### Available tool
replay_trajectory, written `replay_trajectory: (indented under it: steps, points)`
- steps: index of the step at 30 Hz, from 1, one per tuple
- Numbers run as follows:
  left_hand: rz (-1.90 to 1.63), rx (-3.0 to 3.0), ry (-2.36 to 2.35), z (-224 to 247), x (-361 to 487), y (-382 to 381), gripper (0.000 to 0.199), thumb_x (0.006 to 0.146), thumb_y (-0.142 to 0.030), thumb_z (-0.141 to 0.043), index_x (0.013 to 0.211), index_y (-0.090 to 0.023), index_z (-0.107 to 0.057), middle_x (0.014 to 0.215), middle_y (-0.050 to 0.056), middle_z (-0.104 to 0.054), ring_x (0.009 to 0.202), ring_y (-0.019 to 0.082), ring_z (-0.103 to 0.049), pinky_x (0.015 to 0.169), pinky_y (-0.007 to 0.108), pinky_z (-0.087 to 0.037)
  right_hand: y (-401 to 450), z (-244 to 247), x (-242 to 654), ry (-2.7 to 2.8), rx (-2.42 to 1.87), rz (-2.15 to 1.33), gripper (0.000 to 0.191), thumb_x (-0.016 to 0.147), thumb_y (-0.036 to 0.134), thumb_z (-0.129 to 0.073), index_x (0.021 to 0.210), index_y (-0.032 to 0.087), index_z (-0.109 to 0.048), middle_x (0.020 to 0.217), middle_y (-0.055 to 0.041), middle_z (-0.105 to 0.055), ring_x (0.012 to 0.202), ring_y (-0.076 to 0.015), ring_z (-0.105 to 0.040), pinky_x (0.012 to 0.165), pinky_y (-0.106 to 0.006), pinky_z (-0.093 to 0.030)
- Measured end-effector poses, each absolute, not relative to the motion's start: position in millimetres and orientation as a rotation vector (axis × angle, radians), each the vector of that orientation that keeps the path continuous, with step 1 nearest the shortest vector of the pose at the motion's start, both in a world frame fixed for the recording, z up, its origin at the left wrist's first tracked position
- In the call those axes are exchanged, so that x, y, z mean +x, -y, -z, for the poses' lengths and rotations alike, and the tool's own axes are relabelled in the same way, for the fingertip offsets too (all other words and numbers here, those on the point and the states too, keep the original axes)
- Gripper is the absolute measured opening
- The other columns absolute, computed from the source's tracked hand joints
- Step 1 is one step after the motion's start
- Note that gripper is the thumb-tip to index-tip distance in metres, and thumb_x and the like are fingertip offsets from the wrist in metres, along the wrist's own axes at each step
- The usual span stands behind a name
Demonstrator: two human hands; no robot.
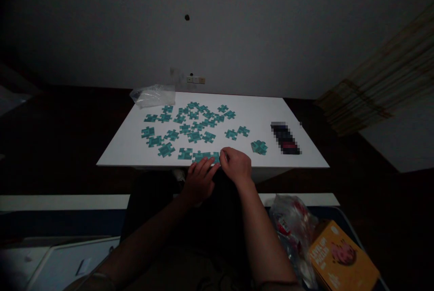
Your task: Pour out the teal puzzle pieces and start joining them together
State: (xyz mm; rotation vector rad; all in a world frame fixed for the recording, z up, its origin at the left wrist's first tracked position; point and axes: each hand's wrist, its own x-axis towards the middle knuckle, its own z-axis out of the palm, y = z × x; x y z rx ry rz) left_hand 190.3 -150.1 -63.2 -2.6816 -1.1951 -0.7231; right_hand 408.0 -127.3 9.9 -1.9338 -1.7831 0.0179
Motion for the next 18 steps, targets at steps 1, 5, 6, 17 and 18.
replay_trajectory:
  steps: [1,5,6,17,18]
  points:
    - [0.722,-2.68,1.193,63.3,190.2,150.0,0.072,0.107,-0.031,-0.077,0.179,-0.036,-0.073,0.184,0.007,-0.071,0.168,0.033,-0.07,0.14,0.051,-0.046,127.3,-9.9,407.9,1.785,-1.936,-0.019,0.039,0.117,0.044,-0.06,0.111,0.028,-0.096,0.096,-0.0081,-0.092,0.091,-0.0287,-0.086,0.079,-0.034,-0.05]
    - [0.72,-2.679,1.191,63.2,189.5,150.8,0.077,0.105,-0.029,-0.078,0.181,-0.037,-0.071,0.184,0.007,-0.072,0.167,0.035,-0.07,0.139,0.053,-0.049,127.5,-11.6,407.8,1.793,-1.952,-0.039,0.038,0.117,0.043,-0.061,0.112,0.028,-0.096,0.1,-0.008,-0.093,0.093,-0.029,-0.087,0.081,-0.034,-0.05]
    - [0.718,-2.68,1.191,63.1,189.2,151.2,0.077,0.104,-0.029,-0.078,0.181,-0.037,-0.071,0.184,0.007,-0.072,0.167,0.036,-0.07,0.139,0.053,-0.05,127.5,-12.3,407.7,1.794,-1.954,-0.043,0.037,0.117,0.043,-0.062,0.113,0.028,-0.096,0.1,-0.0081,-0.093,0.093,-0.029,-0.087,0.081,-0.034,-0.05]
    - [0.694,-2.684,1.215,61.2,185.0,155.2,0.078,0.103,-0.029,-0.077,0.18,-0.038,-0.071,0.184,0.005,-0.072,0.169,0.034,-0.069,0.139,0.053,-0.054,127.2,-17.4,406.1,1.782,-1.979,-0.072,0.036,0.116,0.04,-0.063,0.116,0.027,-0.096,0.101,-0.0088,-0.094,0.094,-0.0288,-0.086,0.082,-0.034,-0.052]
    - [0.686,-2.683,1.227,60.8,185.1,156.0,0.078,0.103,-0.029,-0.076,0.18,-0.04,-0.071,0.184,0.004,-0.071,0.169,0.034,-0.069,0.14,0.055,-0.053,127.3,-17.5,405.8,1.78,-1.984,-0.075,0.037,0.116,0.04,-0.062,0.117,0.026,-0.096,0.102,-0.0094,-0.094,0.095,-0.0291,-0.086,0.083,-0.034,-0.052]
